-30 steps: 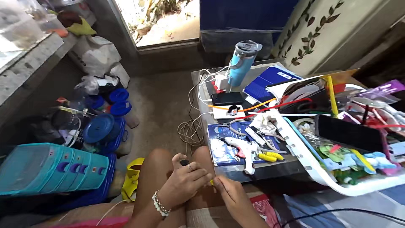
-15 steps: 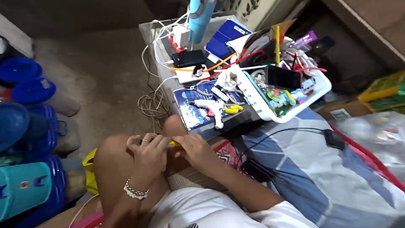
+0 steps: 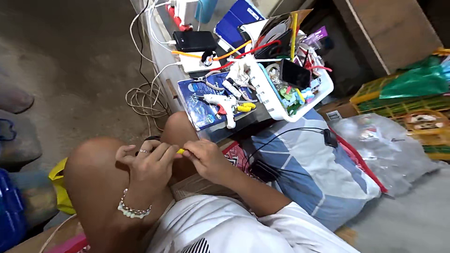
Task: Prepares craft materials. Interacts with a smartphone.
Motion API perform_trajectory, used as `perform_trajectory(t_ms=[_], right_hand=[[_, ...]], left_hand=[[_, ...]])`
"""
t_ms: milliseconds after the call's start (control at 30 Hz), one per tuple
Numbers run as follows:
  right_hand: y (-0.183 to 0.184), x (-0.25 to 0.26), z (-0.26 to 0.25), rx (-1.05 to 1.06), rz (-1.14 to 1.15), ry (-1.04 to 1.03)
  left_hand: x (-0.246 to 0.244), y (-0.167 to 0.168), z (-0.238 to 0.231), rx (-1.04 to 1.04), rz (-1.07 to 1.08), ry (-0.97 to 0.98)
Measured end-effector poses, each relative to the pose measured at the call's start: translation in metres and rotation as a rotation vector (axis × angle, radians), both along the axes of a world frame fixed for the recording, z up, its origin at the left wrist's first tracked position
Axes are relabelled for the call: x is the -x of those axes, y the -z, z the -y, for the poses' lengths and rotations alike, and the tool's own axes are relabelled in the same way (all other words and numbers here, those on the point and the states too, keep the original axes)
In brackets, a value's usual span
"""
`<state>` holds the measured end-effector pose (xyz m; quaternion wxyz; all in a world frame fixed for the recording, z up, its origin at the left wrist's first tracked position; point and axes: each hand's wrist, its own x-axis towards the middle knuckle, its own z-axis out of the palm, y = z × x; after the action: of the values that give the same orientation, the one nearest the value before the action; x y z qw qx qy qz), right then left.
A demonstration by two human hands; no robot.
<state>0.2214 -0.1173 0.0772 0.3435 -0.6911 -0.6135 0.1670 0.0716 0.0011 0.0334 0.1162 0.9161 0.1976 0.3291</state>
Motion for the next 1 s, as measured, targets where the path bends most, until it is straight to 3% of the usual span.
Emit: perform_trajectory(t_ms=[233, 467, 833, 1000], right_hand=[[-0.005, -0.014, 0.003, 0.181, 0.042, -0.011], [-0.009, -0.036, 0.014, 0.073, 0.078, 0.114], [-0.007, -0.034, 0.016, 0.004, 0.152, 0.039], [-0.011, -0.054, 0.023, 0.041, 0.157, 0.086]], left_hand=[[-0.009, 0.002, 0.001, -0.057, -0.093, 0.027], [-0.011, 0.006, -0.006, 0.101, -0.086, 0.052], [-0.015, 0.006, 0.002, 0.168, 0.011, 0.257], [-0.015, 0.002, -0.001, 0.148, -0.022, 0.184]])
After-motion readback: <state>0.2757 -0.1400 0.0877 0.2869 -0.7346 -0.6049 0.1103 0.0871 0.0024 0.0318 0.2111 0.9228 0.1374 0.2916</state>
